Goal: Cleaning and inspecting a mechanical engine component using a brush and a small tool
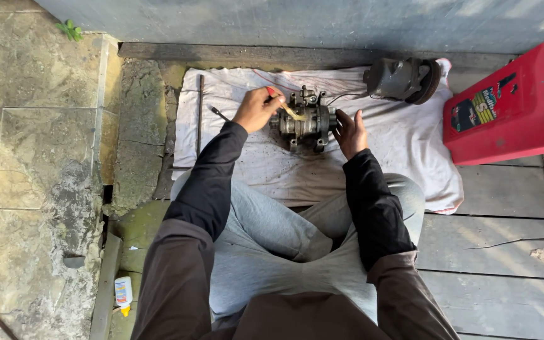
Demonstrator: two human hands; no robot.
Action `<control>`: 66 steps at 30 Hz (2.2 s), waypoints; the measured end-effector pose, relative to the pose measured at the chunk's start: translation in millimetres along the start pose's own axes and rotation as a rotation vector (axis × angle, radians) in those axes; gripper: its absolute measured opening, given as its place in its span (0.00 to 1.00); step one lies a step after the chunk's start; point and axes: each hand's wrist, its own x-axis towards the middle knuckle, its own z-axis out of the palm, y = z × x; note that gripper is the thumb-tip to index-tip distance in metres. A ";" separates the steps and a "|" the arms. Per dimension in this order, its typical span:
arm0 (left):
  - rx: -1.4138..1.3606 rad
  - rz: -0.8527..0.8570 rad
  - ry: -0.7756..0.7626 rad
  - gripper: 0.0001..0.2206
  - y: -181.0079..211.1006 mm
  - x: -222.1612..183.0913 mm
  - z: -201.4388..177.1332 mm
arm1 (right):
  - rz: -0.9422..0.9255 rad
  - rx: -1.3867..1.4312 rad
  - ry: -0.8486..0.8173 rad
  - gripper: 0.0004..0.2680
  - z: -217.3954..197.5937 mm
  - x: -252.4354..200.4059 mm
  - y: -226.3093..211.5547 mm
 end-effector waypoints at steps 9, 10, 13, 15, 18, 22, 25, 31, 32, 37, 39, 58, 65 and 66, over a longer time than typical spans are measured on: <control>0.169 -0.049 0.070 0.06 15.6 -2.1 -36.5 | -0.013 -0.158 -0.008 0.36 7.1 -2.6 -7.4; 0.171 -0.053 0.068 0.06 9.6 -1.3 -37.6 | -0.010 -0.155 -0.006 0.36 7.7 -2.5 -5.7; 0.261 -0.033 0.079 0.08 1.7 -0.3 -38.2 | -0.020 -0.173 -0.013 0.34 7.0 -2.6 -6.4; 0.182 -0.138 -0.118 0.06 8.0 -5.9 -40.3 | -0.030 -0.197 -0.024 0.34 6.9 -3.0 -5.8; 0.138 -0.151 -0.063 0.07 11.2 -4.5 -29.3 | -0.036 -0.206 -0.022 0.34 10.6 -4.1 -6.9; 0.133 -0.084 0.068 0.07 -4.1 3.0 -19.3 | -0.045 -0.198 -0.024 0.33 11.4 -6.3 -6.4; 0.153 -0.052 0.113 0.06 2.0 1.3 -14.6 | -0.041 -0.191 -0.018 0.34 12.2 -5.1 -6.9; 0.022 0.076 0.253 0.06 2.0 -0.3 -4.5 | -0.025 -0.197 -0.001 0.33 8.9 -2.2 -5.4; 0.012 0.027 0.175 0.06 -4.0 0.3 -2.6 | -0.027 -0.210 -0.009 0.33 8.7 -2.0 -5.1; 0.173 -0.063 0.124 0.10 -43.6 -0.4 -13.4 | -0.037 -0.259 -0.042 0.33 6.4 -1.1 -4.2; 0.512 -0.364 0.177 0.15 -72.0 0.6 -31.3 | -0.052 -0.266 -0.048 0.32 3.1 2.5 -0.5; 0.913 -0.876 -0.063 0.19 -164.8 -11.5 -55.1 | -0.026 -0.299 -0.050 0.31 3.2 4.3 -5.3; 0.918 -0.923 -0.033 0.25 -199.8 -15.7 -40.0 | -0.036 -0.284 -0.022 0.31 -0.3 4.5 -1.6; 0.919 -0.936 -0.025 0.27 -202.0 -18.6 -40.5 | -0.039 -0.286 -0.020 0.31 -0.6 4.8 -0.4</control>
